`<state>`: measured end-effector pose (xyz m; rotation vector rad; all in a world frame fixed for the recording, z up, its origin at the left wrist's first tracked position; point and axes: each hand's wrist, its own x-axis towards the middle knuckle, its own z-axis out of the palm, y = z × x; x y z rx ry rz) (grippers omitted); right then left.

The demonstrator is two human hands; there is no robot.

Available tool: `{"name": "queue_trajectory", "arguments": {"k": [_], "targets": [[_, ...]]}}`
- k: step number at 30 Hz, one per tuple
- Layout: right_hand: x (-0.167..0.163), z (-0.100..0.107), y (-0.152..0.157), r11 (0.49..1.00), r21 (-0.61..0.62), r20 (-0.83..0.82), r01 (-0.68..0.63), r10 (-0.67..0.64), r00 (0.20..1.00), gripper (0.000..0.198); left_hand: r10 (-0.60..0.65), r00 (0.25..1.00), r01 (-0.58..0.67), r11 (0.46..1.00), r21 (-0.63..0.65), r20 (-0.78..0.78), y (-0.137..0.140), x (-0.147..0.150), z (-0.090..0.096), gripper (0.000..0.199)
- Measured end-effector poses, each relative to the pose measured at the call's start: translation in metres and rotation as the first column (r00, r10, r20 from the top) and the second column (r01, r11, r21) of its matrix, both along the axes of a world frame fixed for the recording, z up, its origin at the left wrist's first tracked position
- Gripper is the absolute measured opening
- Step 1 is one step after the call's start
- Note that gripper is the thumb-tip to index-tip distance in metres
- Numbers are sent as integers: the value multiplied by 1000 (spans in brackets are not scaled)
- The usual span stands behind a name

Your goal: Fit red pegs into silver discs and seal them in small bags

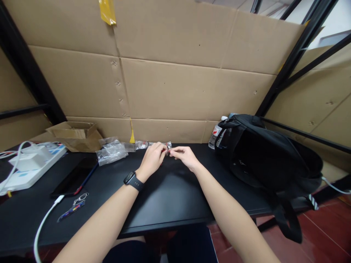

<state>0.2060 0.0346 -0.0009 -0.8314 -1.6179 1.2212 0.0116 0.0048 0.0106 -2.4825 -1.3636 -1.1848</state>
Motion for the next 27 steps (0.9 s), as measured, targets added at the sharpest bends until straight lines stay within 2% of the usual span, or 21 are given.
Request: {"name": "queue_trajectory", "arguments": {"k": [6,12,17,21,24,27], "targets": [[2,1,1,996,87,52,8,-12,999,31,28,1000,-29,998,60,6,-1,1,-3,9],[4,-1,7,971,240,188,-10,-36,981,25,29,999,-30,999,33,24,-1,3,-4,14],[1,-1,5,969,245,253,31,-94,963,20,0,1000,1,999,-35,22,-4,0,3,25],[1,-1,5,970,241,292,36,-108,950,13,-38,997,35,998,-57,-61,-6,-3,3,35],[4,-1,8,965,260,315,42,-126,941,11,-26,991,14,996,-92,-128,-3,-5,-3,29],[8,-1,12,944,317,362,89,-207,909,12,-24,991,6,991,-133,-135,4,-10,-6,28]]}}
